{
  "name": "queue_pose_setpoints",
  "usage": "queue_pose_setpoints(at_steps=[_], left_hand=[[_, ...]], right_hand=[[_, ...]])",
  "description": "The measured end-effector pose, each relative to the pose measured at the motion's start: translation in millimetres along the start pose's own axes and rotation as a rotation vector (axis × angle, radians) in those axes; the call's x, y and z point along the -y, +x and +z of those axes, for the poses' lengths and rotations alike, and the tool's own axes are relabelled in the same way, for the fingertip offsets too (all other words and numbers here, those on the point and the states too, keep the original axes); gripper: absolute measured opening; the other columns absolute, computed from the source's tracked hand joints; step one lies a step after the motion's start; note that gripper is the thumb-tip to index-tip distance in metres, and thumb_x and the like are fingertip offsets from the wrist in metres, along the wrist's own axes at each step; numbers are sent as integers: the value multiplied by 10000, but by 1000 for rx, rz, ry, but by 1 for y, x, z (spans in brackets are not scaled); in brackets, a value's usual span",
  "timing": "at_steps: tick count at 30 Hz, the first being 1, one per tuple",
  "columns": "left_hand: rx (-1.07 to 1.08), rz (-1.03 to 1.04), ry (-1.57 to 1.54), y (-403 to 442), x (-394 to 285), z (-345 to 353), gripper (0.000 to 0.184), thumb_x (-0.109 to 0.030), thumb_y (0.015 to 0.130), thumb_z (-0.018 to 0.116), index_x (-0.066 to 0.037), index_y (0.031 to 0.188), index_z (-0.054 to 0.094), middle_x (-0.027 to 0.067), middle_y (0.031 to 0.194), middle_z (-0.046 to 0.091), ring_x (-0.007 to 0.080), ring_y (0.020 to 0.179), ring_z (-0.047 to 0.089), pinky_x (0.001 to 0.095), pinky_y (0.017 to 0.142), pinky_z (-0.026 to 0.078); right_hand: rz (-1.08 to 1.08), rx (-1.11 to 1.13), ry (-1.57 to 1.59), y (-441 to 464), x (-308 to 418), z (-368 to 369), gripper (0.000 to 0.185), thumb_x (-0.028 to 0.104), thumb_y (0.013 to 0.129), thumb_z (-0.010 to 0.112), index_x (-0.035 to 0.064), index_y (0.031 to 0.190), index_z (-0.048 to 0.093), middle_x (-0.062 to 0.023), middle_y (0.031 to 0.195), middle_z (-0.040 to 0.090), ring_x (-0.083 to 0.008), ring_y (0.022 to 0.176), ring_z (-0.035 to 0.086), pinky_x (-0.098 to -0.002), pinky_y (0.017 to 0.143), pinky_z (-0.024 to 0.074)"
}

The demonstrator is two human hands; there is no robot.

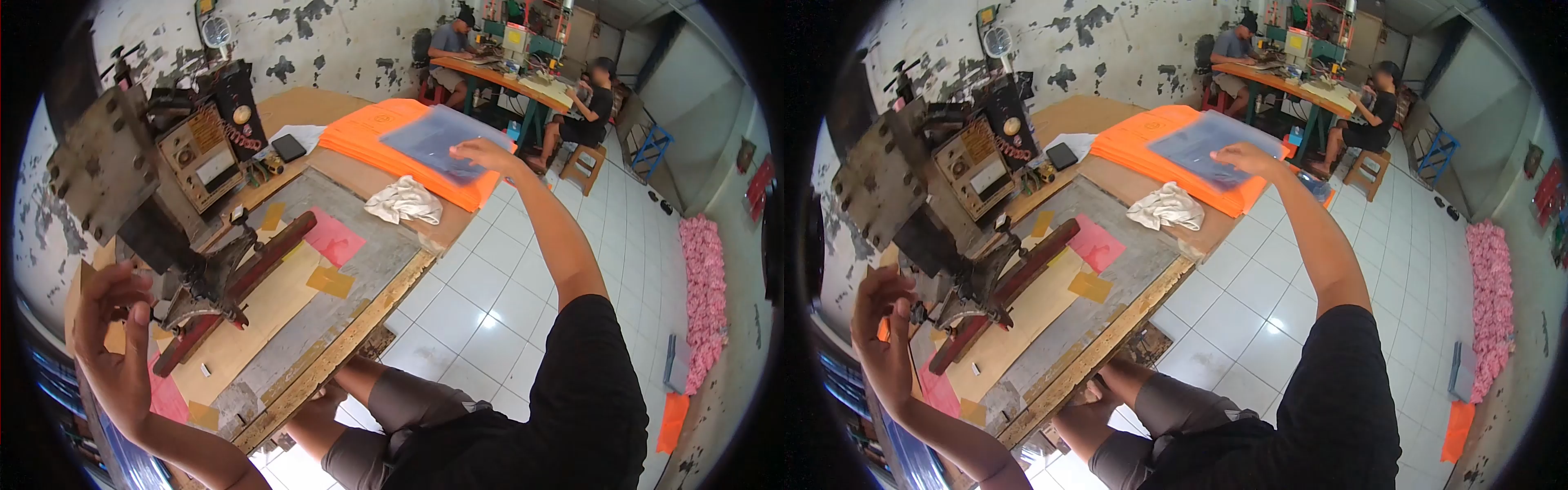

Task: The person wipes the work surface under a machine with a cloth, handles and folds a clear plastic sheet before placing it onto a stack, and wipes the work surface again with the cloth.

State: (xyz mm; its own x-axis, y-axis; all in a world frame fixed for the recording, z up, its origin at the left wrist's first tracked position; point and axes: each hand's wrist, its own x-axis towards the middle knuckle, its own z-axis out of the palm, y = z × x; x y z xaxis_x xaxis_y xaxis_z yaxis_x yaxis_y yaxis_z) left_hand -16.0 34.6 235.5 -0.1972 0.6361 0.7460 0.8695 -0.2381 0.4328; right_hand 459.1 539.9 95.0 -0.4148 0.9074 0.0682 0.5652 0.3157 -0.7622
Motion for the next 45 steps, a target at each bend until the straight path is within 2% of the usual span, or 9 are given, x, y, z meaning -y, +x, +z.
queue_pose_setpoints(at_steps=[7,10,14,20,24,31,37,40,45], left_hand=[[148,86,13,-19,-28,13,458,-350,963,803,13,1220,696,92,923,755,169,900,727,279,755,517],[415,32,-86,-31,-41,1,562,-399,986,763,-4,1365,639,171,1187,762,289,1146,729,401,963,550],[343,-81,-101,-62,-48,40,586,-493,945,818,15,1202,678,127,990,768,201,894,740,321,764,529],[429,-460,-120,-147,-14,77,305,-156,944,787,4,1189,702,140,1050,795,233,995,769,327,848,557],[463,-426,154,-202,11,68,496,-248,1029,774,-49,1460,630,213,1436,655,379,1329,633,499,1140,491],[109,-274,431,-286,35,72,555,-315,1043,749,-47,1497,577,203,1497,617,413,1422,553,564,1183,451],[88,-211,673,-297,21,88,594,-406,1059,702,-106,1547,547,180,1641,521,415,1533,460,660,1246,343],[72,-192,665,-300,27,88,606,-434,1060,691,-112,1552,546,180,1660,503,420,1544,447,666,1241,343],[70,-194,674,-303,30,88,624,-446,1065,677,-118,1573,523,194,1652,505,434,1532,458,664,1236,352]], right_hand=[[90,-701,-136,24,-153,-73,445,350,1010,691,45,1332,733,-166,1291,771,-285,1248,714,-403,1069,531],[90,-718,-140,41,-190,-86,518,343,991,680,14,1391,686,-218,1349,736,-346,1291,691,-430,1092,519],[177,-716,-140,49,-175,-82,623,398,968,704,-14,1433,651,-243,1371,722,-362,1302,683,-445,1103,517],[355,-385,-400,97,-187,-102,786,532,894,799,-40,1418,671,-262,1398,706,-389,1339,663,-455,1116,533],[419,-339,-469,96,-173,-99,848,575,786,912,-45,1333,723,-249,1407,707,-392,1344,662,-466,1101,557],[459,-379,-504,110,-148,-105,823,466,700,1004,-42,1294,745,-265,1342,737,-398,1251,724,-455,1054,592],[255,-445,-506,121,-111,-125,633,379,685,1001,2,1159,817,-217,1250,784,-353,1201,755,-406,1034,596],[262,-434,-309,125,-90,-127,632,220,655,1014,-12,1201,799,-230,1172,804,-345,1015,803,-414,913,625],[245,-516,-379,114,-80,-122,493,397,793,937,57,1129,817,-184,1086,803,-342,1077,762,-476,954,589]])
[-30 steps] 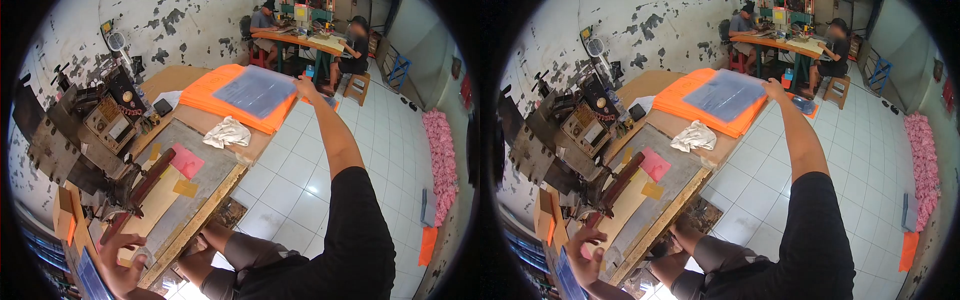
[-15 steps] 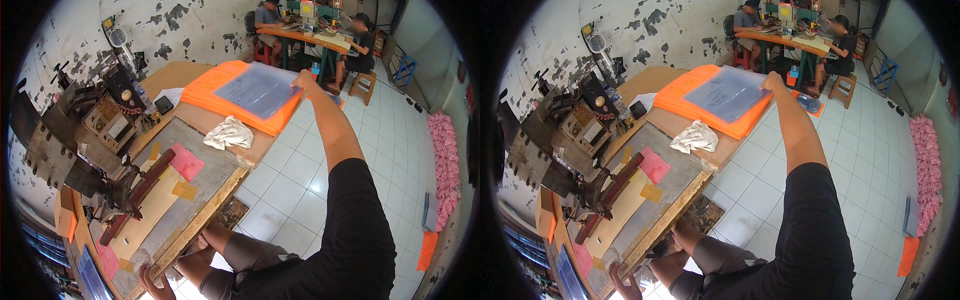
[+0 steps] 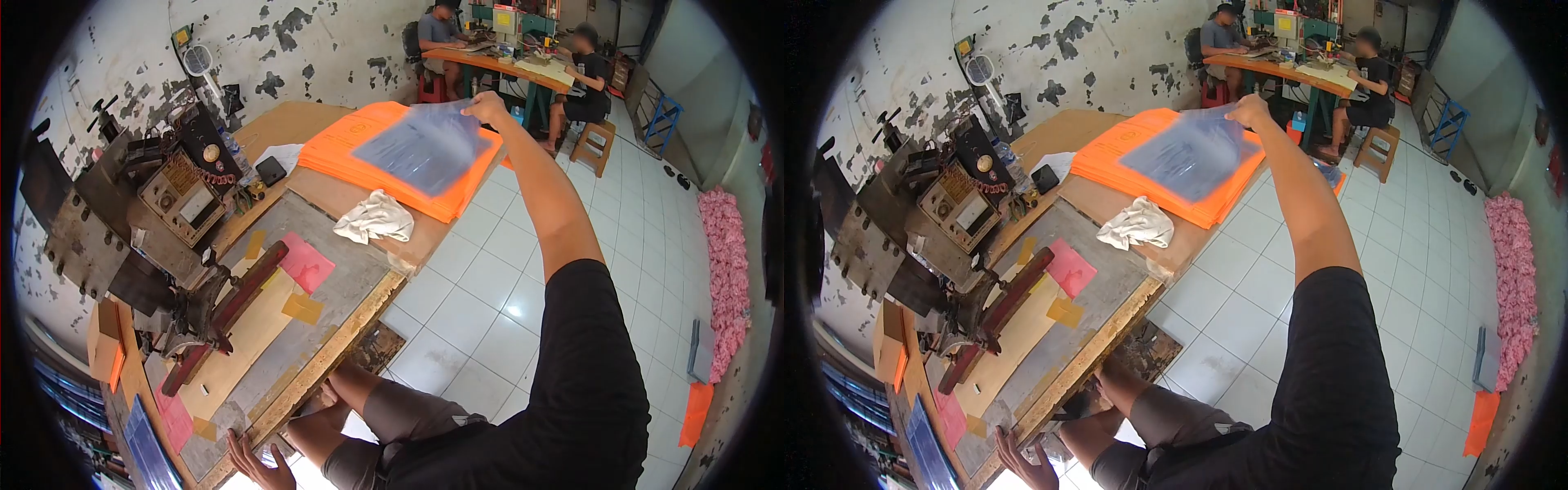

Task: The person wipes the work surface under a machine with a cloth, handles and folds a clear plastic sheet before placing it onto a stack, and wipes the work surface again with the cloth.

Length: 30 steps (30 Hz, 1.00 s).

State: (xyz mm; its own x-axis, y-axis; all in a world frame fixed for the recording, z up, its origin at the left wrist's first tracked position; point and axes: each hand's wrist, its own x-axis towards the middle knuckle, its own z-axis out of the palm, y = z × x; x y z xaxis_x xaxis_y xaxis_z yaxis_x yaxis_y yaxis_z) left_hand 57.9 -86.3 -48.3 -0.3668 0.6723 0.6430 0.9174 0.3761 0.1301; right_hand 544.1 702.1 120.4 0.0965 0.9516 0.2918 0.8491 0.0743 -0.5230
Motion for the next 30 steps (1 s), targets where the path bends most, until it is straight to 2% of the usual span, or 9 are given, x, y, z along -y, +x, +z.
queue_pose_setpoints(at_steps=[4,5,10,11,14,16,22,26,30], left_hand=[[9,-45,-6,-4,3,-4,654,-436,1057,691,-118,1594,493,211,1647,504,445,1512,482,661,1237,365],[-15,-49,-17,-6,4,-3,666,-438,1052,700,-122,1598,487,209,1648,503,449,1512,482,659,1241,365],[-114,-90,7,-9,-6,4,772,-498,1016,741,-153,1637,438,193,1651,506,485,1534,444,665,1264,347],[-134,-125,143,-27,12,25,605,-287,1013,694,-70,1549,516,184,1619,543,410,1544,452,589,1277,320],[-91,-152,165,-35,16,39,685,-439,1062,595,-81,1618,418,210,1743,358,453,1632,276,669,1324,121],[-125,-155,177,-34,11,40,651,-451,1070,568,-93,1600,448,209,1709,416,448,1605,336,663,1313,176],[2,-97,-46,-51,41,-9,702,-105,925,722,-78,1579,468,190,1607,556,406,1507,499,589,1282,302],[-16,-141,80,-26,107,-71,570,-81,878,757,-59,1434,630,169,1440,675,385,1378,590,571,1215,364],[-80,-238,166,53,196,-121,316,-155,946,772,-55,1241,716,156,1281,708,396,1271,618,504,1141,427]], right_hand=[[-38,-334,-304,-62,28,-8,580,472,844,886,109,1278,755,-175,1329,717,-354,1288,652,-526,1046,529],[-129,-349,-243,-71,29,-1,449,405,887,845,126,1227,757,-141,1322,690,-348,1323,602,-535,1064,489],[-591,-200,137,-179,81,56,304,197,895,800,116,1185,757,-132,1204,726,-348,1195,645,-525,1036,472],[-673,-201,135,-214,97,72,286,146,894,788,104,1175,751,-129,1127,725,-352,1140,648,-507,1028,468],[-906,-61,295,-311,142,97,281,205,921,794,75,1164,738,-119,1117,704,-339,1148,633,-502,1036,450],[-965,-71,326,-350,167,112,300,270,962,767,68,1183,740,-137,1182,702,-337,1216,620,-490,1072,435],[-812,-40,304,-383,172,156,342,274,973,750,28,1209,725,-187,1198,700,-400,1178,636,-523,1034,467],[-826,-60,238,-386,174,150,298,231,936,775,37,1158,734,-181,1101,692,-412,1078,638,-546,961,482],[-881,22,255,-377,166,158,321,247,971,761,26,1202,728,-201,1240,686,-414,1226,615,-528,1078,464]])
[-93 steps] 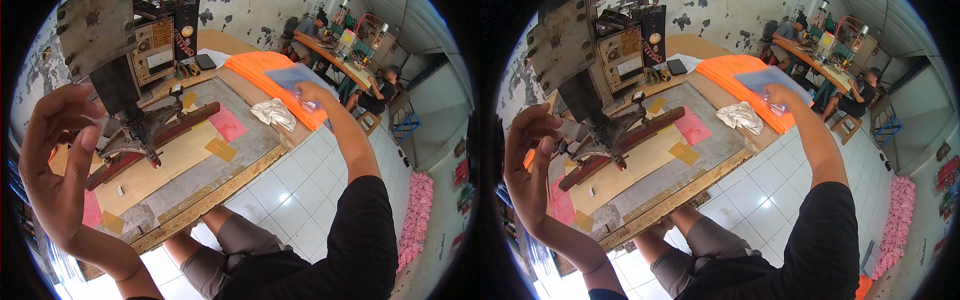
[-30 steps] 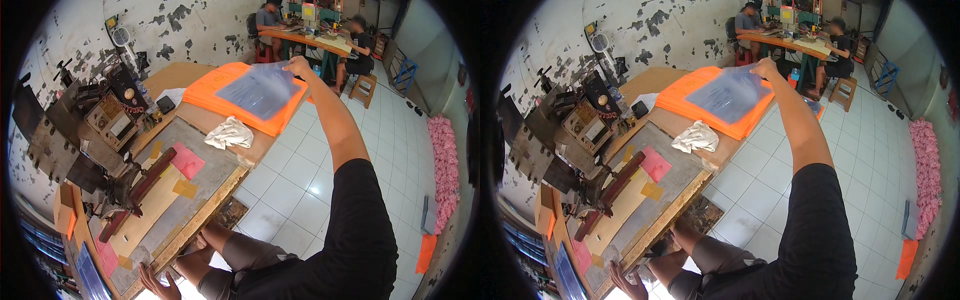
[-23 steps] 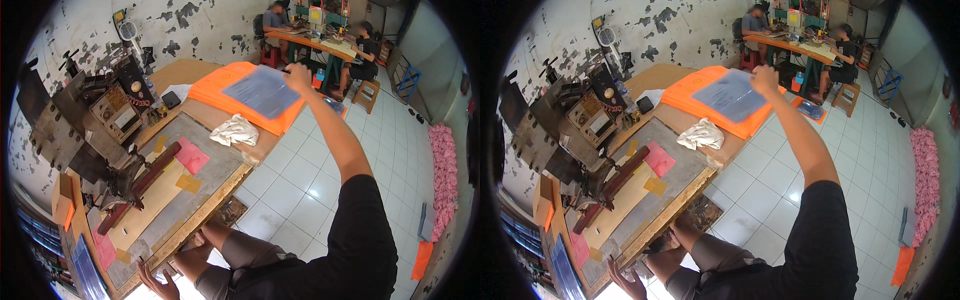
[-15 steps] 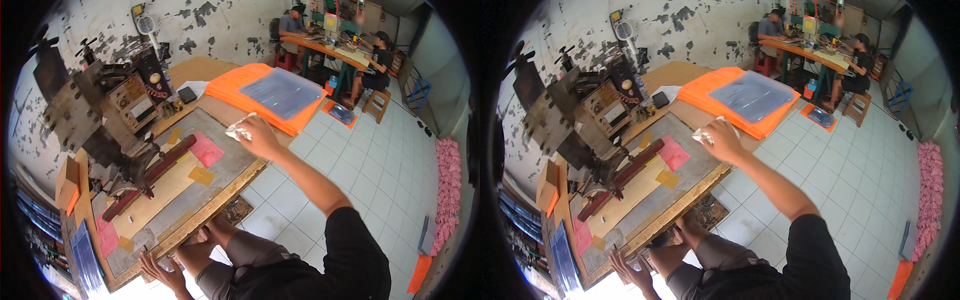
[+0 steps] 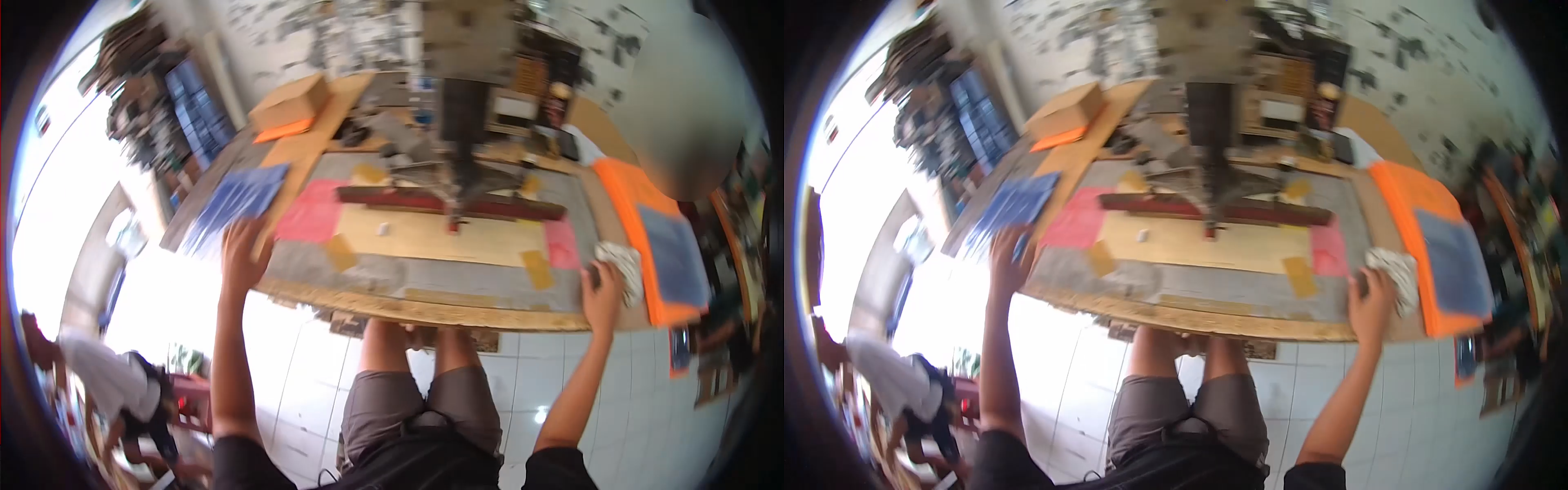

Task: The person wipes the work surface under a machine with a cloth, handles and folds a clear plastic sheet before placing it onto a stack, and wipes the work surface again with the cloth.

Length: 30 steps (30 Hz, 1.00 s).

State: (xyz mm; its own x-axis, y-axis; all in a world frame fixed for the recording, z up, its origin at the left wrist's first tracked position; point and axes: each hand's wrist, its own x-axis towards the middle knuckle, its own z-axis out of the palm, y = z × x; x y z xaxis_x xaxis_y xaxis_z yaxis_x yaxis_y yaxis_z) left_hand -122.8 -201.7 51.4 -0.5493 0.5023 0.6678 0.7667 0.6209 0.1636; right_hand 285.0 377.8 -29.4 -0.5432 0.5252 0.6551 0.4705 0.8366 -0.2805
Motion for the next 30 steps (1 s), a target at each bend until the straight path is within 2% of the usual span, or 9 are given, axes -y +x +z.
queue_pose_setpoints(at_steps=[2,5,8,11,14,15,18,23,30], left_hand=[[-77,2,20,45,40,7,288,-210,967,776,-92,1225,727,141,1236,731,374,1199,664,479,1082,474],[35,-128,10,99,94,22,284,-284,995,750,-69,1181,749,200,1234,733,406,1161,690,462,1015,529],[28,-204,-8,119,154,57,331,-348,995,753,-61,1160,744,200,1232,737,403,1187,687,465,1034,519],[87,-279,-64,110,207,102,432,-438,948,798,-58,1147,743,193,1247,734,393,1206,683,480,1050,514],[203,-433,-72,88,183,120,546,-528,879,843,-59,1141,745,206,1348,706,383,1278,659,481,1114,485],[5,-423,-180,83,185,130,600,-573,833,869,-71,1140,750,209,1478,645,375,1341,631,474,1179,441],[61,-413,-129,78,204,140,601,-576,821,878,-80,1139,755,193,1547,604,368,1363,621,461,1195,431],[132,-398,-188,81,190,127,568,-527,784,921,-116,1149,779,175,1586,583,344,1355,631,419,1167,471],[128,-380,-323,80,197,128,526,-465,802,934,-69,1120,798,207,1562,601,336,1418,598,421,1189,455]], right_hand=[[24,76,20,3,2,-4,308,236,997,735,15,1210,710,-180,1239,684,-400,1222,618,-521,1087,465],[93,90,36,1,8,-5,300,232,1021,714,6,1217,696,-162,1246,682,-388,1221,620,-518,1093,467],[95,92,41,2,0,-2,297,240,1036,705,13,1227,696,-164,1263,679,-385,1231,620,-521,1100,464],[151,125,30,1,-2,-3,308,245,1045,703,17,1252,700,-178,1320,674,-389,1307,594,-518,1142,443],[160,133,32,2,-3,-3,315,248,1052,701,16,1265,702,-186,1357,669,-393,1350,575,-514,1162,432],[165,145,37,2,-2,-4,318,249,1054,701,16,1269,702,-189,1368,668,-395,1362,569,-513,1167,430],[166,172,14,3,-1,-5,324,258,1060,700,15,1274,703,-191,1374,668,-394,1374,566,-512,1171,427],[186,135,51,2,-5,-1,360,289,1079,682,20,1316,712,-189,1387,667,-373,1380,575,-509,1176,427],[194,157,36,3,-4,-4,380,303,1084,672,-6,1302,712,-198,1377,670,-367,1373,587,-503,1182,428]])
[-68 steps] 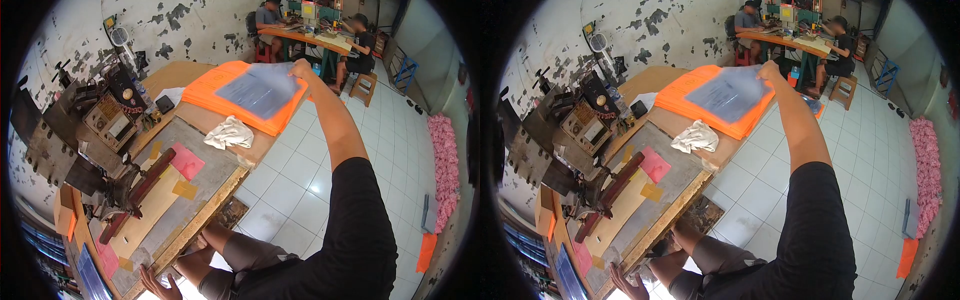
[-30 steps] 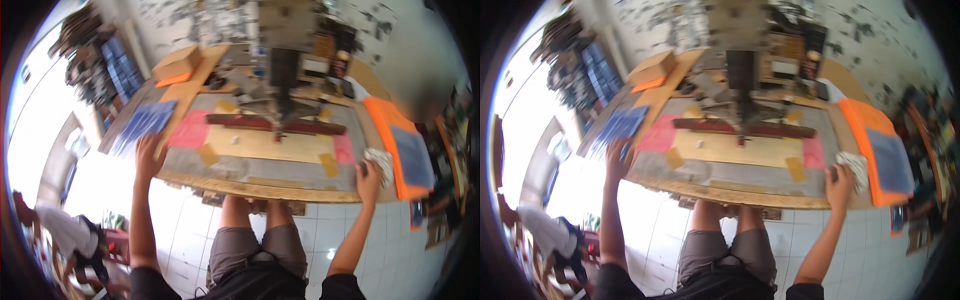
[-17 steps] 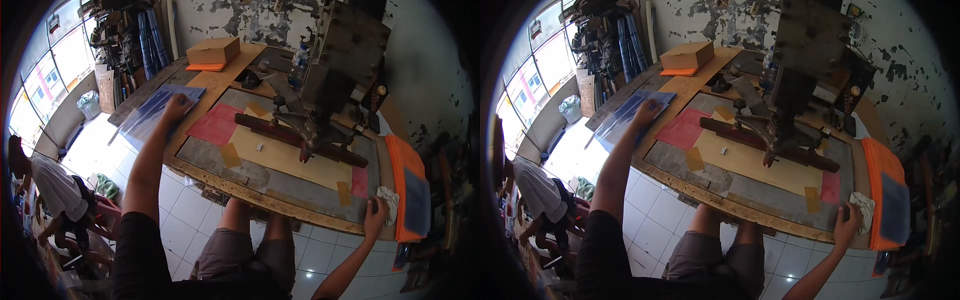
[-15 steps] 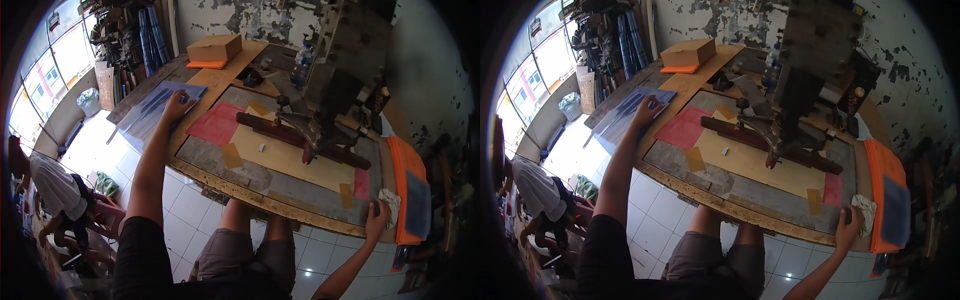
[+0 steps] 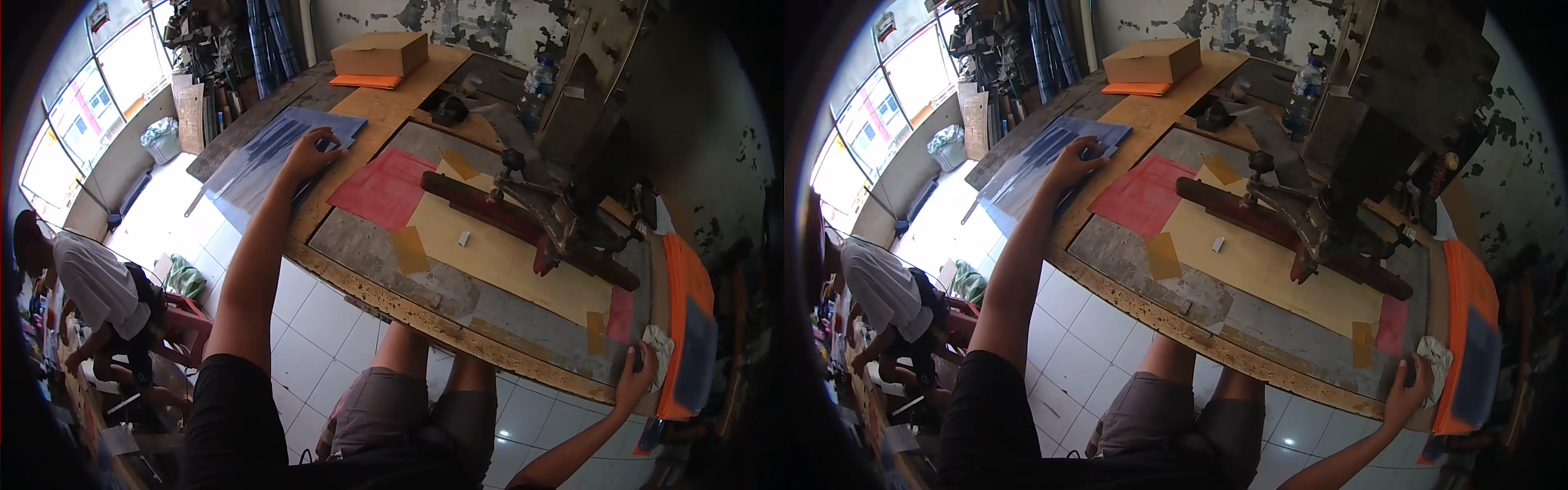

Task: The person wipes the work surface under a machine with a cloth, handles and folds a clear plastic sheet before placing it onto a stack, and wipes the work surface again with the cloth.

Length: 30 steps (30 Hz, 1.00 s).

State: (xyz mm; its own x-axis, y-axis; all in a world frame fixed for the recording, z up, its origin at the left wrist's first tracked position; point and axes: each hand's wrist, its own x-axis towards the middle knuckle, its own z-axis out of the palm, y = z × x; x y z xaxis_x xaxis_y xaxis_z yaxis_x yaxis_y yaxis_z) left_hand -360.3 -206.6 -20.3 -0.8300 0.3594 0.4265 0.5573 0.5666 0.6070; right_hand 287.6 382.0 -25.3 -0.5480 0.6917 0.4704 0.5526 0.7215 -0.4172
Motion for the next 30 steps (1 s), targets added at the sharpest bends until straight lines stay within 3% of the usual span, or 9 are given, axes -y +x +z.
queue_pose_setpoints(at_steps=[5,8,14,17,20,26,30], left_hand=[[24,-18,-48,-5,-13,-6,463,-429,873,888,-42,1114,807,212,1550,619,336,1415,605,414,1187,453],[-31,7,-76,-3,-1,-3,395,-370,933,833,-19,1112,805,189,1461,696,302,1332,670,385,1141,487],[-149,-186,-96,-7,-16,-12,249,-224,1011,707,0,1072,794,110,1154,829,206,1117,764,322,982,554],[-237,-181,-324,-5,-4,-15,236,-180,1027,664,32,1056,762,139,1089,833,204,1072,780,313,960,558],[-282,-199,-468,-8,-4,-17,262,-152,1022,649,67,1155,700,180,1089,826,210,1048,790,304,971,551],[-403,-266,-534,-10,-8,-17,411,-112,1012,636,53,1385,587,168,1106,828,206,1114,774,303,1030,528],[-377,-256,-690,-4,13,-18,413,-91,1025,605,55,1411,601,172,1141,811,227,1158,761,324,1028,546]], right_hand=[[-23,-10,-4,-1,-2,1,381,296,1083,674,-14,1303,706,-197,1353,682,-363,1367,597,-494,1175,433],[-11,-13,12,-2,0,0,374,284,1079,680,-14,1305,702,-194,1351,684,-358,1355,605,-488,1170,436],[-21,-21,5,-2,0,-1,366,270,1075,686,-11,1309,699,-193,1350,681,-347,1318,630,-474,1153,454],[-15,-16,20,-2,0,-1,367,269,1076,683,-7,1317,698,-190,1353,679,-343,1315,633,-468,1155,455],[29,-7,51,-3,6,-1,371,267,1076,681,-5,1327,696,-184,1358,678,-337,1318,632,-463,1158,455],[34,-1,40,-3,7,-3,376,273,1085,670,0,1343,695,-176,1366,676,-325,1322,632,-459,1160,457],[23,-6,59,-3,1,-1,376,279,1091,663,1,1342,697,-173,1357,680,-322,1309,639,-459,1151,464]])
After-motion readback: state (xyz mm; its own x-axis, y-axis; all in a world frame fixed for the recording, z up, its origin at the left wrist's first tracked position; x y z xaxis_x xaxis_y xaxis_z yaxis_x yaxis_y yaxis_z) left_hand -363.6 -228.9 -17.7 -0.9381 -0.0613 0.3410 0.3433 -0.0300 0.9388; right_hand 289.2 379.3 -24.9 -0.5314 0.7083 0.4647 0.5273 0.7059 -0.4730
